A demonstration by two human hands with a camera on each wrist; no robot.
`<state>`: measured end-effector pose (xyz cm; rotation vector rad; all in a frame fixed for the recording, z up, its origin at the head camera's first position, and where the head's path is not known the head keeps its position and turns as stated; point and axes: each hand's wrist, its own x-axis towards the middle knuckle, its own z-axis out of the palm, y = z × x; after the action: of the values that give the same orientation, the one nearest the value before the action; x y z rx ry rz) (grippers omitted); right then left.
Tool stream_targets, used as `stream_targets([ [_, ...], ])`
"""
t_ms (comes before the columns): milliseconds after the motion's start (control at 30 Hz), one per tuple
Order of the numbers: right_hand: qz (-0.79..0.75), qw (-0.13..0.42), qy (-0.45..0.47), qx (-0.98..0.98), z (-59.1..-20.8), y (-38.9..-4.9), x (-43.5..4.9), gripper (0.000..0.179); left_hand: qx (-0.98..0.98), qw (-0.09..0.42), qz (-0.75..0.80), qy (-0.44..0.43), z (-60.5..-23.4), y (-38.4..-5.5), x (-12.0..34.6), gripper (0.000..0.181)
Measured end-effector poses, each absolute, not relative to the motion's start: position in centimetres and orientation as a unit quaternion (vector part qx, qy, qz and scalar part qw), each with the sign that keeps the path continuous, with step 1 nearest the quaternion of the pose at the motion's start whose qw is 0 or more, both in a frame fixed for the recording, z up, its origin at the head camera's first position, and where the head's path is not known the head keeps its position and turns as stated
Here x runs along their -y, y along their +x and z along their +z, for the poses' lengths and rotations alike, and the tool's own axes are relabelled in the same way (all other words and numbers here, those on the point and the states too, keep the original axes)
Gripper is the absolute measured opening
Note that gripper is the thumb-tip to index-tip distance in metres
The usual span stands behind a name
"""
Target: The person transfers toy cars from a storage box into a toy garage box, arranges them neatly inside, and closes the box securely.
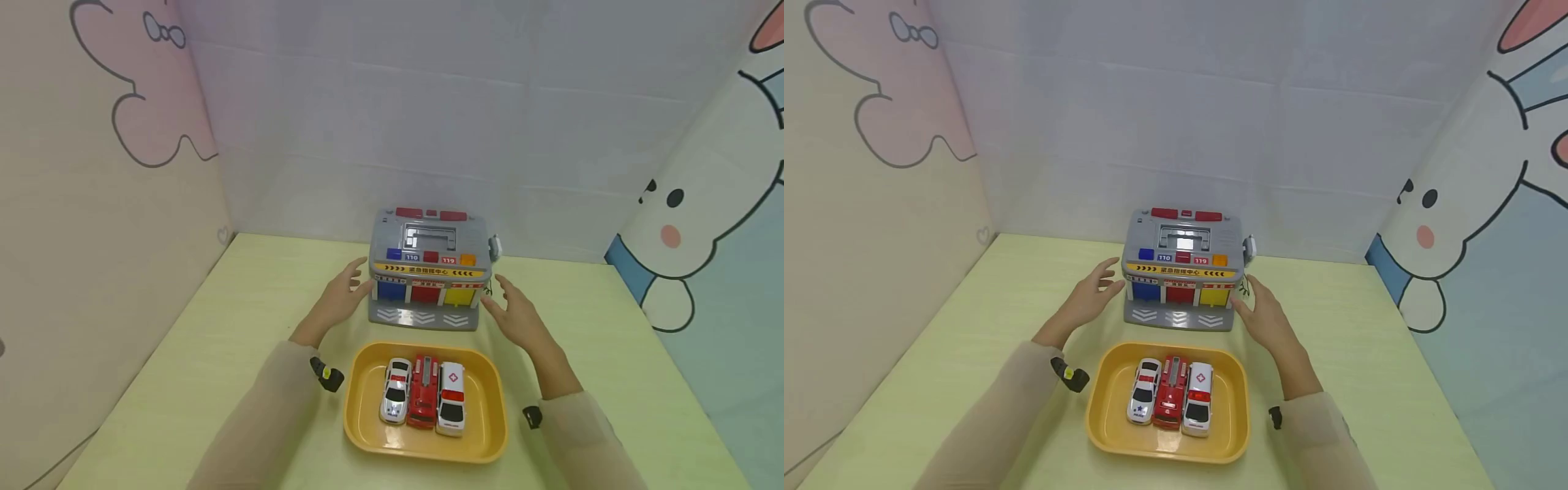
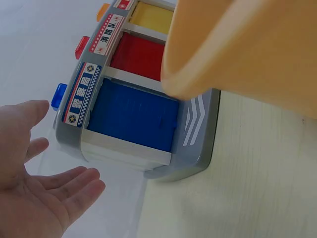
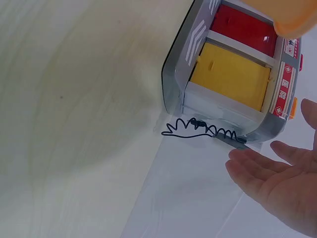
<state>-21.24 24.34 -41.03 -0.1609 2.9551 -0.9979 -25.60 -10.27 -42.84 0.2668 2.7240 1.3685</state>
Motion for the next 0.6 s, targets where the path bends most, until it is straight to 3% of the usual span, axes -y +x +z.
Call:
stream_targets([
  [600, -0.400, -0.001, -0.035, -0.916, -41.0, -23.0, -23.9, 0.068, -0.876, 0.068, 0.464, 0.111, -42.6, -27.4, 9.6, 0.062],
])
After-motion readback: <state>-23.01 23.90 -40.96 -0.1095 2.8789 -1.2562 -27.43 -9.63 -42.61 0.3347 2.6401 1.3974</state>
